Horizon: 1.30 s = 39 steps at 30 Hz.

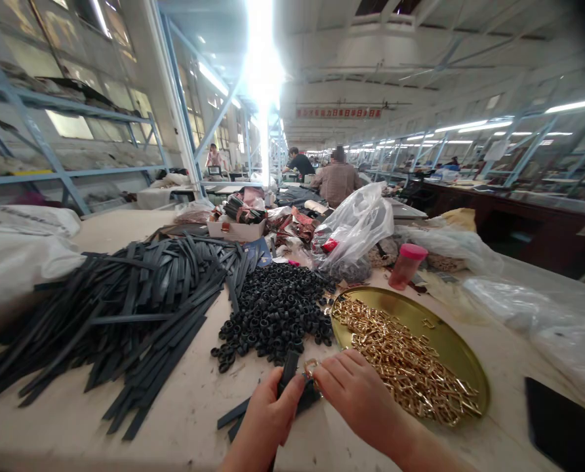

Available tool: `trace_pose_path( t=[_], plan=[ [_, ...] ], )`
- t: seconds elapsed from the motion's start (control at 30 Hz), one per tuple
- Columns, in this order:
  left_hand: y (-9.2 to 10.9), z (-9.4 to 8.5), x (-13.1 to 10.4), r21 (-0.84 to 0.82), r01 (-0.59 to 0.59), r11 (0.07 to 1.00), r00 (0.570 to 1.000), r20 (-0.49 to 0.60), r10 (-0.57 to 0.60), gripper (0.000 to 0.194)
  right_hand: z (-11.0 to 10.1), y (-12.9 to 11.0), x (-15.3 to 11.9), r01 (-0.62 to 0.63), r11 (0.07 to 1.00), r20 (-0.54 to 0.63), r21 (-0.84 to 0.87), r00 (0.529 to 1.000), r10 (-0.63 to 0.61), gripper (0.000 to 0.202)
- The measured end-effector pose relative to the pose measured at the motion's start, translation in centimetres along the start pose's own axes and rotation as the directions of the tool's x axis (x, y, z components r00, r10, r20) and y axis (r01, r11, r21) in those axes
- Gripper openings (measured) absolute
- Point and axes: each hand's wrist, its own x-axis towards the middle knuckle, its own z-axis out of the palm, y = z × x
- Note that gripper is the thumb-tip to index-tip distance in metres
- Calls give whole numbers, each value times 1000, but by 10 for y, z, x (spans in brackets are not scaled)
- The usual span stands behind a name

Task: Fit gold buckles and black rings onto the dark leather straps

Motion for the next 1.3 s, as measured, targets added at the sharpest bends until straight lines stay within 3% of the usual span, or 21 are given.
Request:
trace_pose_path(
  t=[0.07, 0.1, 0.17, 0.2, 0.23, 0.3, 0.37, 0.47, 0.53, 0.63, 0.67, 0.7, 0.83, 0.9, 0.97, 1.17, 1.23, 1.3],
  plan=[
    [5, -1, -5, -2, 6, 1000, 1000, 30, -6, 38, -8, -16, -7, 111, 992, -96, 60, 990, -105, 16],
    [6, -2, -9, -11, 10, 1000, 999, 41, -10, 38, -10, -23, -10, 100, 987, -136, 128, 987, -82, 17],
    [5, -3, -18, -43, 29, 999, 997, 72, -26, 41, -9, -34, -13, -28, 917, -174, 398, 979, 105, 24],
    [5, -3, -22, -47, 38, 998, 996, 82, -34, 42, -7, -40, -14, -110, 808, -138, 578, 963, 230, 33],
    [4, -4, -27, -32, 31, 999, 997, 77, -28, 41, -5, -46, -14, -181, 642, -58, 745, 941, 333, 41],
    [4, -6, -34, 72, -45, 996, 999, 26, 43, 32, 0, -57, -13, -264, 248, 143, 932, 897, 417, 52],
    [5, -9, -41, 240, -141, 961, 987, -36, 153, 23, 3, -66, -12, -290, -61, 291, 955, 878, 381, 51],
    [6, -14, -48, 405, -170, 898, 978, -39, 203, 17, 4, -72, -14, -337, -304, 418, 891, 870, 261, 50],
    [5, -15, -51, 439, -152, 886, 984, -17, 177, 16, 4, -72, -18, -365, -299, 440, 882, 865, 242, 52],
    [4, -13, -53, 433, -139, 891, 990, 27, 141, 17, 8, -68, -25, -378, -112, 393, 919, 853, 344, 46],
    [4, -12, -54, 417, -136, 899, 991, 49, 127, 16, 9, -68, -27, -383, -95, 391, 919, 849, 355, 44],
    [4, -10, -55, 401, -132, 907, 991, 73, 112, 16, 10, -68, -29, -392, -129, 412, 911, 845, 342, 43],
    [7, -8, -59, 449, -100, 888, 994, 92, 66, 14, 10, -72, -31, -436, -519, 581, 735, 799, 153, 42],
    [8, -8, -62, 512, -88, 854, 996, 63, 65, 15, 10, -75, -32, -429, -637, 611, 640, 787, 84, 44],
    [8, -9, -62, 548, -75, 833, 997, 53, 55, 16, 15, -78, -35, -419, -655, 605, 629, 793, 74, 51],
    [-3, -8, -59, 475, -78, 877, 985, 171, -5, 16, 32, -80, -45, -359, -431, 509, 828, 804, 309, 31],
    [-8, -8, -58, 444, -60, 894, 987, 163, -14, 19, 31, -78, -45, -352, -439, 522, 827, 770, 366, 25],
    [-13, -10, -59, 410, -40, 911, 988, 152, -25, 24, 27, -78, -43, -303, -546, 572, 781, 699, 430, 22]
  ],
)
